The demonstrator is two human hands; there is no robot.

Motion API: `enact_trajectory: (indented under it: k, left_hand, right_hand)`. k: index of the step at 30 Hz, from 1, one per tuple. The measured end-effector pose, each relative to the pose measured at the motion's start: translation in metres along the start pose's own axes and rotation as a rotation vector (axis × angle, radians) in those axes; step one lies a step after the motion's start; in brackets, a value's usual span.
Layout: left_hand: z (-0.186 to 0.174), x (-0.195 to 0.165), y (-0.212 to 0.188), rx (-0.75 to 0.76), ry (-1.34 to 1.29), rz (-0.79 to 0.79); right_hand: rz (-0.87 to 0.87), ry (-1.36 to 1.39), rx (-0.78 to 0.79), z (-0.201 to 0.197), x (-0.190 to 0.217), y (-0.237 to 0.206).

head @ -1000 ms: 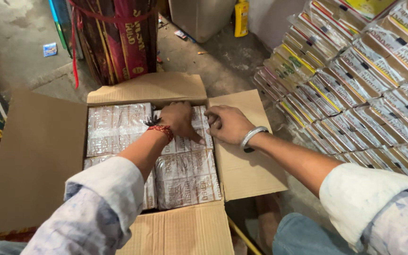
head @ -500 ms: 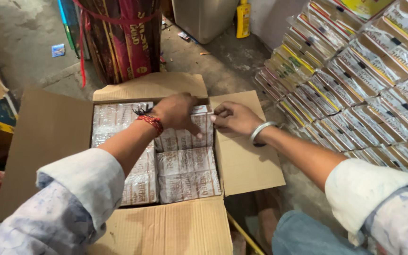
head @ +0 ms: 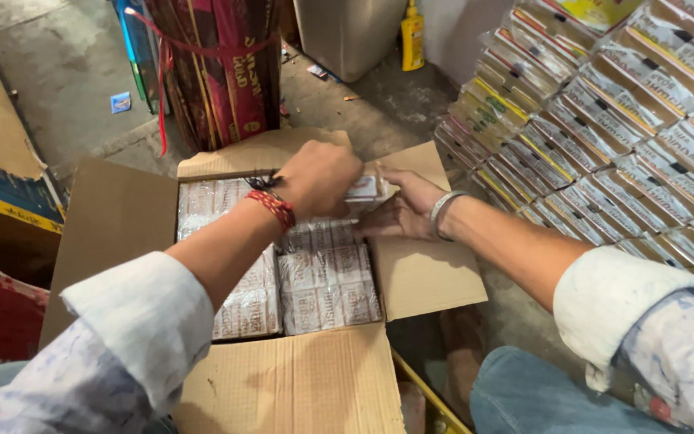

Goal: The person repeatedly picks up small yellow soap packages from a cardboard box and stacks them on a growing pile on the floor. The person handles the packages one at a time, placing them neatly on top of the existing stack.

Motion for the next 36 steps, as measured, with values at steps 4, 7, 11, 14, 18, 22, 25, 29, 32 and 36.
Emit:
enact_trajectory:
  k: [4, 7, 11, 14, 18, 22, 25, 29, 32, 36]
  left_hand:
    - [-0.023, -0.041, 0.009, -0.057, 0.129, 0.081]
    - [-0.031, -0.033, 0.009, 0.028, -0.083, -0.079]
    - [-0.039, 0.015, 0.007, -0.115, -0.346, -0.345]
    - [-0.039, 0.045, -0.010, -0.309, -0.076, -0.459]
    - [0.033, 0.060, -0.055, 0.049, -0.848, -1.083]
    - [0.059, 0.029, -0.057, -0.057, -1.649, -1.226]
    - [0.058, 0.007, -0.048, 0.079, -1.741, -1.128]
    - [0.031, 0.005, -0.024, 0.180, -1.517, -1.005]
    - [-0.007, -0.005, 0.018, 0.119, -1.452, -0.774]
    - [-0.042, -0.031, 0.068, 0.135, -1.789, -0.839]
  right_hand:
    - [-0.137, 0.108, -0.076, -0.003, 0.015, -0.001]
    - [-0.259, 0.001, -0.134, -0.011, 0.023, -0.004]
    - [-0.386, -0.146, -0.134, -0.022, 0.023, -0.005]
    - [-0.403, -0.046, -0.080, -0.026, 0.023, -0.007]
    - [-0.462, 0.018, -0.017, -0.036, 0.033, -0.009]
    - [-0.471, 0.100, -0.039, -0.059, 0.043, -0.002]
    - [-0.448, 0.186, -0.053, -0.075, 0.043, 0.004]
    - [-0.388, 0.275, -0.028, -0.103, 0.041, -0.009]
    - [-0.393, 0.144, 0.018, -0.128, 0.044, -0.033]
    - [-0.511, 0.192, 0.025, -0.163, 0.055, -0.079]
Point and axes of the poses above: each hand's wrist, its own y-axis towards the middle knuckle, its own z-axis out of the palm, x = y × z, the point moved 8 cm from there along y, towards the middle knuckle, and after that the axes turned 13 degrees about -x, right-handed, at the moved point
